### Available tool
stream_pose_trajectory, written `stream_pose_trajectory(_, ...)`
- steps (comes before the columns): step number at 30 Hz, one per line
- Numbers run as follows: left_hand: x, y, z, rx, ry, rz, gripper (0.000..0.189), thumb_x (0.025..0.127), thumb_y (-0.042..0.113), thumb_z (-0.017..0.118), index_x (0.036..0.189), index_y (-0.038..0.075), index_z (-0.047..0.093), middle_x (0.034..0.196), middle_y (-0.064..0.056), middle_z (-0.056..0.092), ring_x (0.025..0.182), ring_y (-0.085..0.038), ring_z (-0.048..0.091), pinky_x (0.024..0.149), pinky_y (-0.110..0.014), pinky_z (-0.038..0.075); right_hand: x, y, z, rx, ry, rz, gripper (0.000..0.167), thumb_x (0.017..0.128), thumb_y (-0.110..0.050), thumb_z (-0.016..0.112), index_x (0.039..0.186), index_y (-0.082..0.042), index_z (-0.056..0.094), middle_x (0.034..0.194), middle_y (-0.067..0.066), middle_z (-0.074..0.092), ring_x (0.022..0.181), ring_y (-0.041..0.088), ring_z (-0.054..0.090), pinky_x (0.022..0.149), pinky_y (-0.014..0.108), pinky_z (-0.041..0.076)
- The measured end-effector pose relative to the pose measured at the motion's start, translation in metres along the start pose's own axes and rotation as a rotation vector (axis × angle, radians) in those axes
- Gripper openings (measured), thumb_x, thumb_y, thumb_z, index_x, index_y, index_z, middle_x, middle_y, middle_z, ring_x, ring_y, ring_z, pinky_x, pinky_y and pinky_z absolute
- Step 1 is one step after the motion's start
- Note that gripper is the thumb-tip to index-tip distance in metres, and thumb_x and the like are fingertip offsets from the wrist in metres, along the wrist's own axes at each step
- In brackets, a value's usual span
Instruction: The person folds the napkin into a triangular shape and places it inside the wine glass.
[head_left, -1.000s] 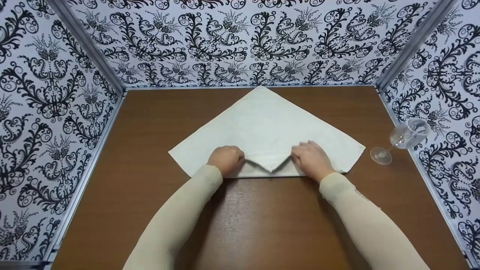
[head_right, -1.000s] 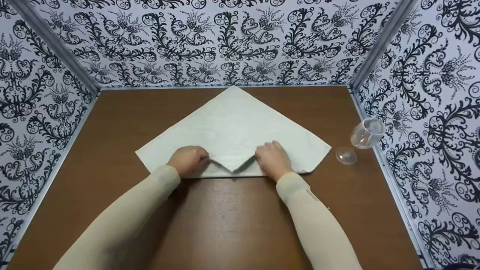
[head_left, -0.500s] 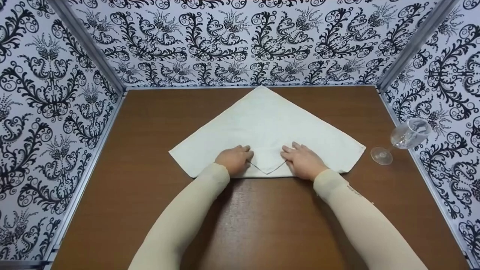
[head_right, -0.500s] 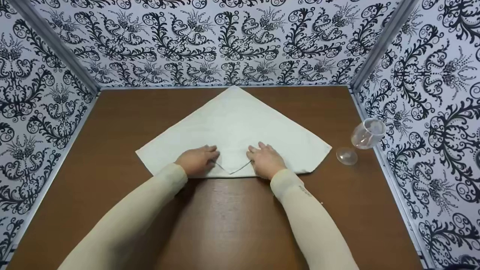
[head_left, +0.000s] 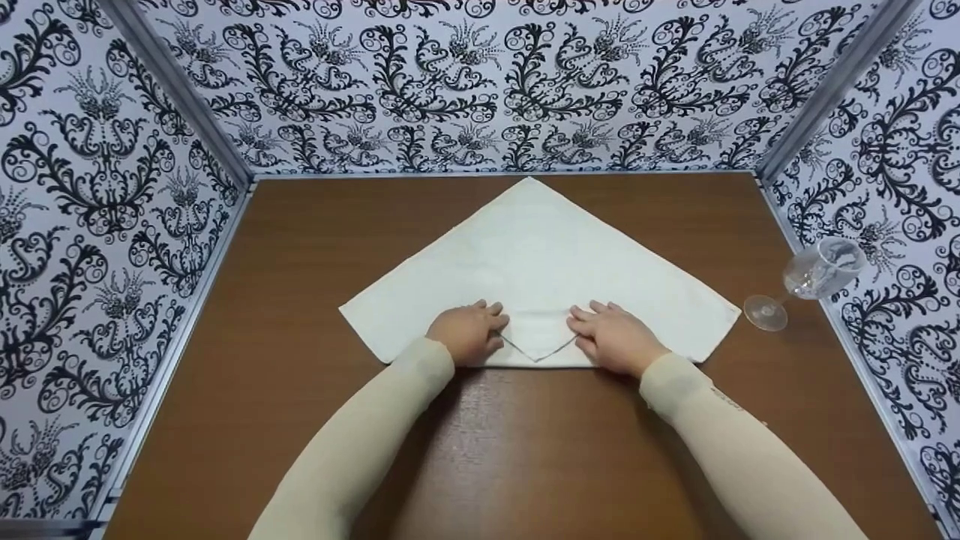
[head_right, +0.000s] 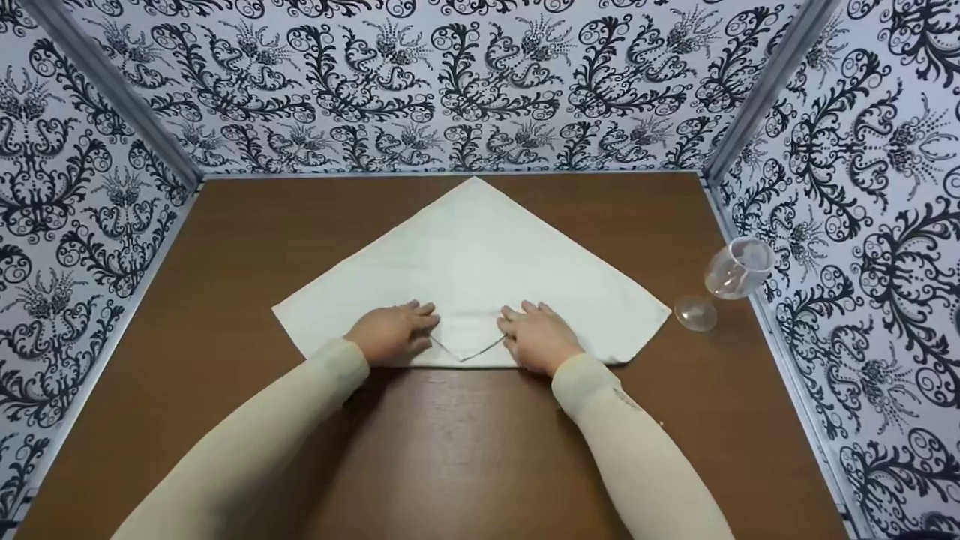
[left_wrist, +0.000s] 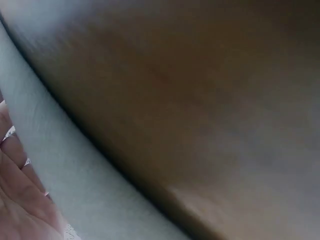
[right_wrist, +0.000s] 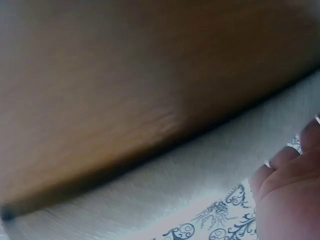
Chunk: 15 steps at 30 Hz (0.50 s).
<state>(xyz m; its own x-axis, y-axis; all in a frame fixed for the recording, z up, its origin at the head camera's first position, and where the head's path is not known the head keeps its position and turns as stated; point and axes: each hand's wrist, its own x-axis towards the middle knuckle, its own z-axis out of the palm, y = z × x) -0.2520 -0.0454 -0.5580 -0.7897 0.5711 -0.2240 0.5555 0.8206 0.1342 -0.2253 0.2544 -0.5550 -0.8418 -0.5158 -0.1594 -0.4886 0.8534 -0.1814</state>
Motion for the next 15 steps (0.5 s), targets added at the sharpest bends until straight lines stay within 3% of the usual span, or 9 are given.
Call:
stream_pose_trajectory(8,0.003,0.007,-0.005,0.056,0.107,0.027,0.023,0.105,0.034,0.064,0.119,0.024,0.079,0.139,0.004,0.071,0.125,-0.023,0.070,0.103,-0.043,0.057,0.003,-0.002,-0.005,-0.053,0.027,-0.024,0.036,0.106,-0.029,0.062,0.135,-0.012,0.073,0.148,0.008,0.065,0.143,0.040,0.054,0.123,0.061,0.035)
stream_pose_trajectory(11,0.008,0.007,-0.007,0.017,0.152,-0.006,0.021,0.106,0.032,0.063,0.107,0.021,0.081,0.119,0.001,0.079,0.110,-0.022,0.075,0.095,-0.043,0.059,0.007,0.001,-0.006,-0.030,0.104,-0.008,0.028,0.105,-0.028,0.064,0.121,-0.010,0.079,0.134,0.008,0.074,0.136,0.038,0.062,0.121,0.060,0.038)
stream_pose_trajectory(15,0.014,0.006,-0.015,-0.079,0.191,-0.095,0.023,0.106,0.034,0.062,0.098,0.019,0.078,0.100,-0.002,0.078,0.097,-0.024,0.075,0.088,-0.047,0.059,0.016,0.004,-0.008,0.030,0.259,0.058,0.021,0.105,-0.025,0.065,0.100,-0.009,0.079,0.109,0.008,0.080,0.113,0.033,0.073,0.111,0.056,0.049)
